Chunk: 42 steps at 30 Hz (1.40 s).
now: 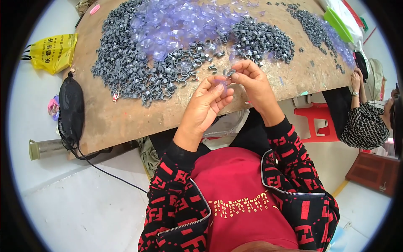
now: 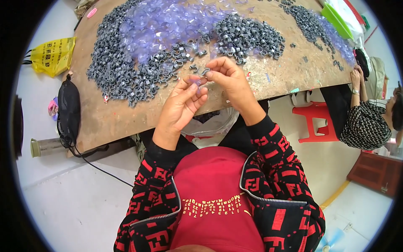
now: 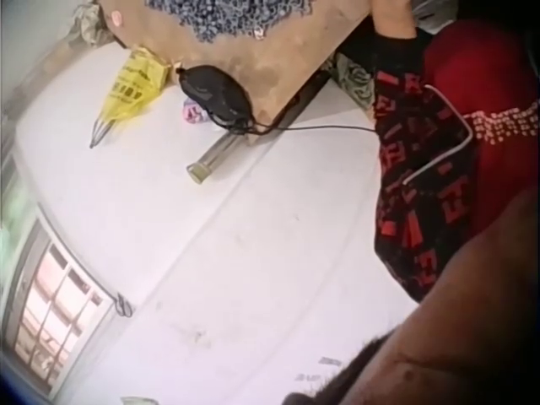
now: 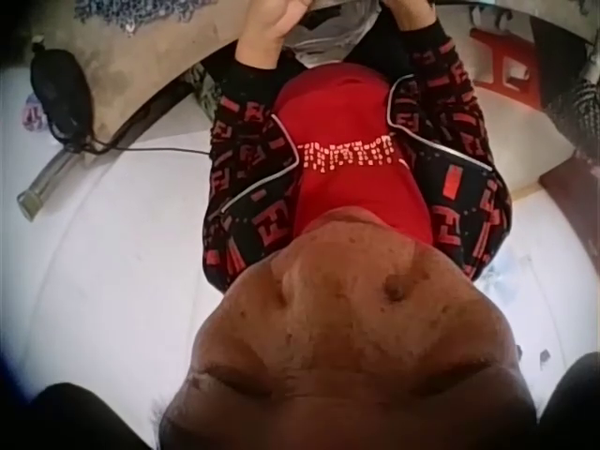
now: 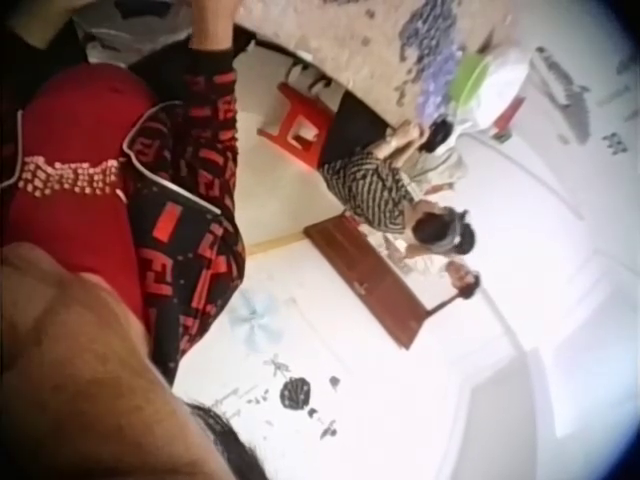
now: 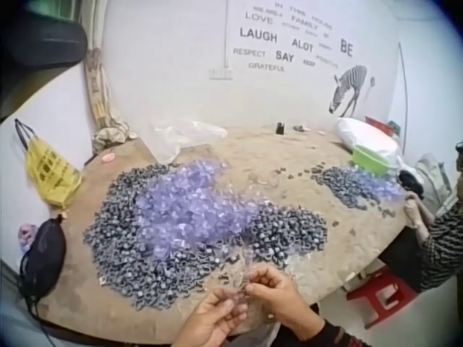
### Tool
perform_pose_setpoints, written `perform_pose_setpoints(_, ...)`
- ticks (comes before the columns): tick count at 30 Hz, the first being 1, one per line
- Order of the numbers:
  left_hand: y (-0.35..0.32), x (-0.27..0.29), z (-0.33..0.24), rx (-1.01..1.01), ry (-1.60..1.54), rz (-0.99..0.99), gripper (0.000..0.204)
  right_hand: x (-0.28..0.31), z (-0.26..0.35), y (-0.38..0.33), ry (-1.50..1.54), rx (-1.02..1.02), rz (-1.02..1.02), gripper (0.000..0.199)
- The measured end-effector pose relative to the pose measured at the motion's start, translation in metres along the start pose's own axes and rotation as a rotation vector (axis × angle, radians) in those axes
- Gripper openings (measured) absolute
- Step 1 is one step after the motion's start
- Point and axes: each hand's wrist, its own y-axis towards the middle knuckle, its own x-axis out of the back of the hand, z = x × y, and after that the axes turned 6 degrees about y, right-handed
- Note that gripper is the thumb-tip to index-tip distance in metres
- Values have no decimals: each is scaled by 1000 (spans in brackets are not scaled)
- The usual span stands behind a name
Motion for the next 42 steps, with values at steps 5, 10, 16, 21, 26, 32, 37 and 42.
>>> perform_pose_setpoints(5,-1,-2,1,-47,59,-36,14,-1,6,-7,-243,124,6,14)
perform_pose_setpoints(10,-1,10,-5,61,60,51,15,8,20,0,-569,217,321,8)
perform_pose_setpoints(16,-4,33,-24,-185,56,-71,12,30,17,12,-431,224,-26,9)
perform_pose_setpoints(21,-7,41,-35,-211,-42,-68,16,32,15,10,-644,170,-33,11)
perform_pose_setpoints(26,-8,34,-33,-207,-43,-120,20,-3,-4,12,-1028,432,366,20)
perform_pose_setpoints(32,-11,41,-32,-194,-55,-89,19,-17,-8,20,-1228,539,417,20)
perform_pose_setpoints(37,-13,36,-28,-155,-40,-76,16,-13,-6,20,-1101,353,332,18)
perform_pose_setpoints(42,-11,35,-14,-116,-119,31,17,-10,15,6,-120,-3,164,19)
